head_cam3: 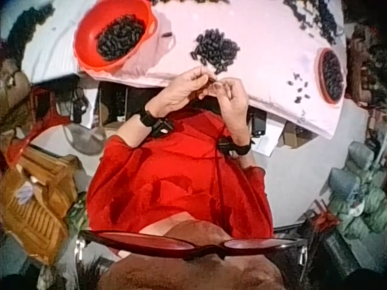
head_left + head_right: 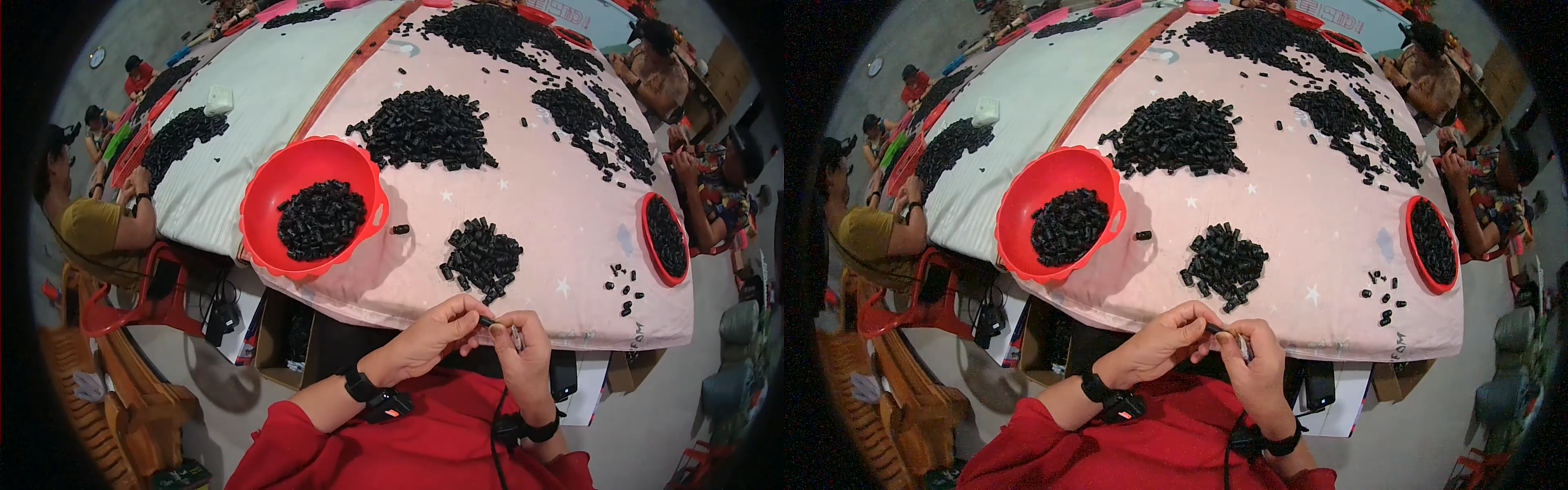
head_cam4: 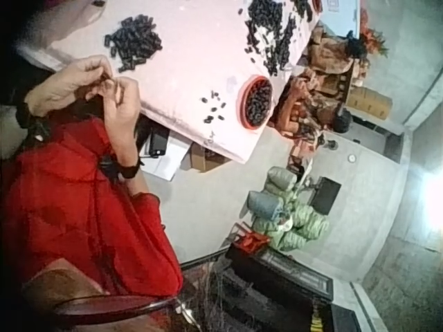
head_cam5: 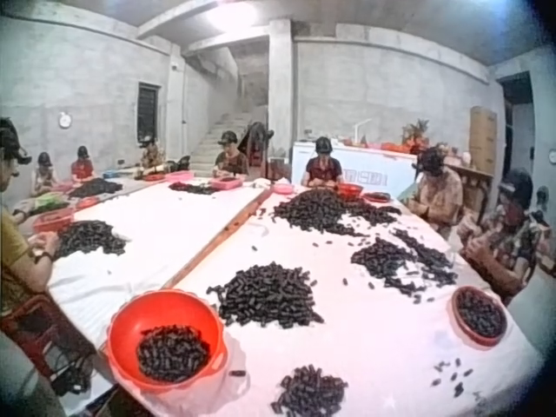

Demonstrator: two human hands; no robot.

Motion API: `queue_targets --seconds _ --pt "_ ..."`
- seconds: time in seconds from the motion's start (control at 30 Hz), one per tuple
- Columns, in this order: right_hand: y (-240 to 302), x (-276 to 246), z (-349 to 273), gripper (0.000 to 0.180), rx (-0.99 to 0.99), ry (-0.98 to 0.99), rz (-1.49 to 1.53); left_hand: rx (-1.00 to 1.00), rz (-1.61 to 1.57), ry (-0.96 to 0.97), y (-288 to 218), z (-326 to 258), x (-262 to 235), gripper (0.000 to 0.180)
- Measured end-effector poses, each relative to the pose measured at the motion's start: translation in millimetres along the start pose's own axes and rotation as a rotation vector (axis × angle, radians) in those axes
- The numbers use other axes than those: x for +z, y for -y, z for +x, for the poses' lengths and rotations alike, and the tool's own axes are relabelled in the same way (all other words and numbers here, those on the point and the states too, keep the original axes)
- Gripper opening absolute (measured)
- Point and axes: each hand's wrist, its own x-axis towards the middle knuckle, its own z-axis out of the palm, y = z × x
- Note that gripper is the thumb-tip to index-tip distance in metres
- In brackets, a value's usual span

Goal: Sorting small black plastic components into piles and inspecting them at a shared work table.

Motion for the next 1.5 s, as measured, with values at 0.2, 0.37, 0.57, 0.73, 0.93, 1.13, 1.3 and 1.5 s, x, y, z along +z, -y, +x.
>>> queue_targets --seconds 0.2,0.37,0.57,0.73,0.93,1.13,1.3,1.5 --pt "-15 8 -5 0.012 0.015 0.017 0.128 0.060 -0.015 -0.025 7 1 2 0.033" --pt "-8 6 -4 0.011 0.039 0.021 0.141 0.057 -0.048 -0.053 4 -1 13 0.036" --pt "0 1 0 0.011 -0.140 0.098 0.026 0.111 -0.032 -0.015 8 1 -1 0.036" --pt "3 -9 1 0.017 0.021 0.009 0.061 0.102 0.082 -0.096 -2 -6 13 0.035" --pt "-4 -1 1 0.017 -0.063 0.054 0.019 0.136 0.132 -0.097 9 -6 11 0.032" --pt "7 0 2 0.024 0.073 0.192 0.077 0.116 0.173 -0.107 6 -9 13 0.029" --pt "4 6 4 0.021 0.080 0.228 0.159 0.109 0.227 -0.092 10 -10 11 0.028" --pt "9 3 6 0.020 0.103 0.283 0.262 0.087 0.203 -0.070 11 -12 7 0.027"
